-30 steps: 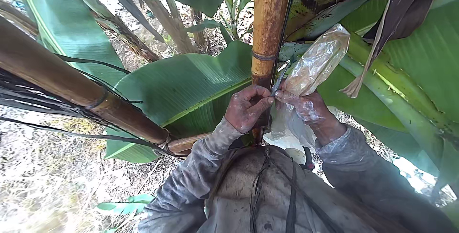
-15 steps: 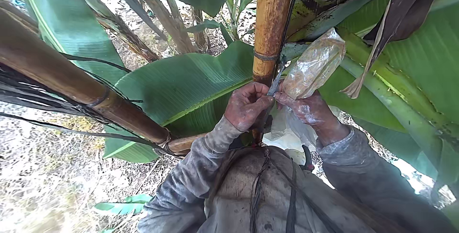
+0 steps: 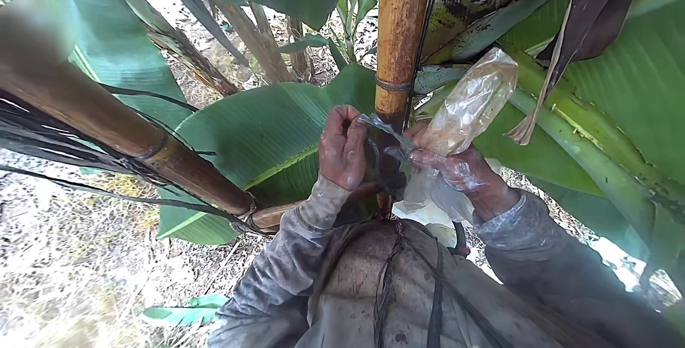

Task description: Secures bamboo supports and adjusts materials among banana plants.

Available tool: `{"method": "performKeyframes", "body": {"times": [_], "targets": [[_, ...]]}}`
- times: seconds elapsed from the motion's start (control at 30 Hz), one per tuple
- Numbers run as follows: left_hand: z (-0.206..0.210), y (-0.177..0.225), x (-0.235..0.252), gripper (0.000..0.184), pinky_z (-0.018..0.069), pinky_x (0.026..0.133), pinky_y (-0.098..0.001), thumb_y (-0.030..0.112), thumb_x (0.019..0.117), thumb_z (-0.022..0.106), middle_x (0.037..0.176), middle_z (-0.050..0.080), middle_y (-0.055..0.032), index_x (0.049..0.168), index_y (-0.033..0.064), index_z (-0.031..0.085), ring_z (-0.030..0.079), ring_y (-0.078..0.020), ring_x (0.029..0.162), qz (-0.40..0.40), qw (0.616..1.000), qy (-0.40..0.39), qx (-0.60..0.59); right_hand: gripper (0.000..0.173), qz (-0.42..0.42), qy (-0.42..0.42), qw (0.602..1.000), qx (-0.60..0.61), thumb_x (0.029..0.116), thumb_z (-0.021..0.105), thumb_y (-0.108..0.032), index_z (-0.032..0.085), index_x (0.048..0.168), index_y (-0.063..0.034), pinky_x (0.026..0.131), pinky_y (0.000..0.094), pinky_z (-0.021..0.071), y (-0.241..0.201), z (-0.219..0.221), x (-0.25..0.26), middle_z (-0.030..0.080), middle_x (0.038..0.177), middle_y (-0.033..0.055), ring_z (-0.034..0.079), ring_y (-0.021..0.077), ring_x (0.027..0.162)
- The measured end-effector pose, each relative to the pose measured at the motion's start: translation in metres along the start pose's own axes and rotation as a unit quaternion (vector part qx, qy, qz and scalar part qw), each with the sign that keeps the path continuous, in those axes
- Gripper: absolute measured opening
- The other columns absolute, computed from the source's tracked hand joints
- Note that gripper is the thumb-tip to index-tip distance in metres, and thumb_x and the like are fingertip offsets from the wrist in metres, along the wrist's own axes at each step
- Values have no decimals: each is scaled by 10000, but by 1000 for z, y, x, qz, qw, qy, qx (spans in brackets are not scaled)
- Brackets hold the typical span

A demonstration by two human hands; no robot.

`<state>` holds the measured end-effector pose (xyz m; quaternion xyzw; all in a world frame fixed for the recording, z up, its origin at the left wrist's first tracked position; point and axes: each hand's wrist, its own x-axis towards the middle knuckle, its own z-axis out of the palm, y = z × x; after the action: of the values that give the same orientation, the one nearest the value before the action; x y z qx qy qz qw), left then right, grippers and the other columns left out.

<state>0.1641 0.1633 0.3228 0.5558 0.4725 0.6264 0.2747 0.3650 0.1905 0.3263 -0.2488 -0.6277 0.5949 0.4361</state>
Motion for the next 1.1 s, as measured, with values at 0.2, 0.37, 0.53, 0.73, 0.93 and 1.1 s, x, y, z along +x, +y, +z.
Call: {"method": "performKeyframes", "body": {"times": [0.2,0.37,0.53,0.73,0.93,1.1], "targets": [[23,-7,-19,186,474,432,-275,290,1100,384,717,560,-57,1112,170,527,553,-142,521,-133,974,-63,-169,295,64,-192,963,180,943,696,-166,674,1227,-87,562,227,548,25,3,-4,725,855,87,632,102,593],[26,-31,-38,301,466,442,-275,405,1073,406,621,531,-33,1066,149,564,517,-126,473,-161,951,-164,-209,303,50,-197,957,206,960,699,-199,694,1237,-76,565,205,545,14,-7,-4,715,785,55,625,65,581],[18,-25,-46,319,471,510,-227,339,1058,534,668,561,13,943,63,645,520,-56,547,-1,973,-187,-132,423,4,-27,997,74,995,524,-77,575,1414,-105,463,167,451,-26,-5,-13,710,920,90,538,65,537],[17,-25,-37,250,512,574,-236,152,1031,560,713,611,-28,863,0,664,568,-61,615,145,963,-225,21,305,-62,68,994,-52,1024,533,-34,652,1301,-79,586,163,524,-18,3,-11,731,1124,47,642,63,732],[-16,1,-12,176,547,639,-257,157,951,682,747,684,-45,854,18,730,625,-75,655,131,953,-241,128,327,13,-66,953,-294,733,882,-302,746,998,-166,566,228,568,-35,-7,-5,729,831,-46,680,36,699],[-24,14,-8,419,589,651,-244,22,806,795,903,694,-26,1180,30,607,659,-85,708,-14,971,-225,-73,137,17,-108,914,-391,811,819,-144,703,879,-115,547,313,532,-56,-3,-5,666,737,17,631,110,620]]}}
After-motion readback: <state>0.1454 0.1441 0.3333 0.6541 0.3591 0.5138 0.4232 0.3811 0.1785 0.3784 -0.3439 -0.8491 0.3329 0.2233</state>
